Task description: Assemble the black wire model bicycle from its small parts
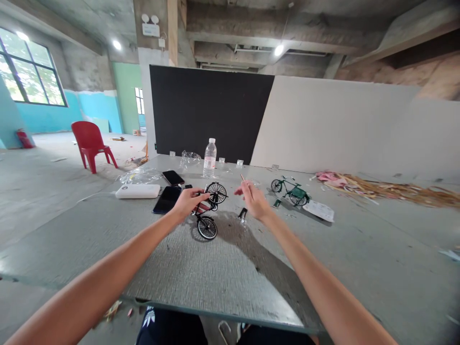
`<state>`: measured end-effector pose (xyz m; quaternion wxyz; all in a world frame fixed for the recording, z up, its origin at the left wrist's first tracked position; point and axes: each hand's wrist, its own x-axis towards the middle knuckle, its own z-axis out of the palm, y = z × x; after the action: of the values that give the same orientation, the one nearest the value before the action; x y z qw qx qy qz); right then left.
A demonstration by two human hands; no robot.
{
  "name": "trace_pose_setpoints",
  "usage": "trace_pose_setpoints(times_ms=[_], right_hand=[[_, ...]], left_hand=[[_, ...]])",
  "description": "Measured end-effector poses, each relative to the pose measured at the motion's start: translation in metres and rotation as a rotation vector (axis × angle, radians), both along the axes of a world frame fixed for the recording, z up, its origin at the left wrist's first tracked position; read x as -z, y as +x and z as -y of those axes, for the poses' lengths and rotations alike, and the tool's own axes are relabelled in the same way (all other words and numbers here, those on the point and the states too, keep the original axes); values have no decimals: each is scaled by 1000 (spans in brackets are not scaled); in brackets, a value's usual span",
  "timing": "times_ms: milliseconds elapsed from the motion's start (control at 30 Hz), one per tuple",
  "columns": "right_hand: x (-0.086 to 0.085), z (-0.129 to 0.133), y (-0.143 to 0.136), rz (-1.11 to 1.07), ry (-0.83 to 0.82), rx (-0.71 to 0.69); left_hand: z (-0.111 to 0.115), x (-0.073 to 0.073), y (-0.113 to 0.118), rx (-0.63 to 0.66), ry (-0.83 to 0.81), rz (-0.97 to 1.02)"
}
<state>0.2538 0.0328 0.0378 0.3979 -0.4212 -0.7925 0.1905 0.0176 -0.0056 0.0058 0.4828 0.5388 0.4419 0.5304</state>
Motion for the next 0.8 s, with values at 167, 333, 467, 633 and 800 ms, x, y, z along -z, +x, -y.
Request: trace_pose_setpoints(times_ms=[167, 333, 467, 633, 800], right_hand=[[-4, -15, 38, 362, 22, 52], [3, -22, 46, 406, -135, 67], [8, -22, 45, 483, -113, 69], [22, -21, 34, 460, -38, 67], [34, -23, 4, 482, 56, 27]], left_hand=[[-7, 11, -3, -48, -47, 69], [-11, 17, -2, -44, -70, 96], [-10, 15, -2, -43, -84, 97], [-6, 11, -2, -71, -69, 119], [-7, 13, -1, -90, -64, 132]])
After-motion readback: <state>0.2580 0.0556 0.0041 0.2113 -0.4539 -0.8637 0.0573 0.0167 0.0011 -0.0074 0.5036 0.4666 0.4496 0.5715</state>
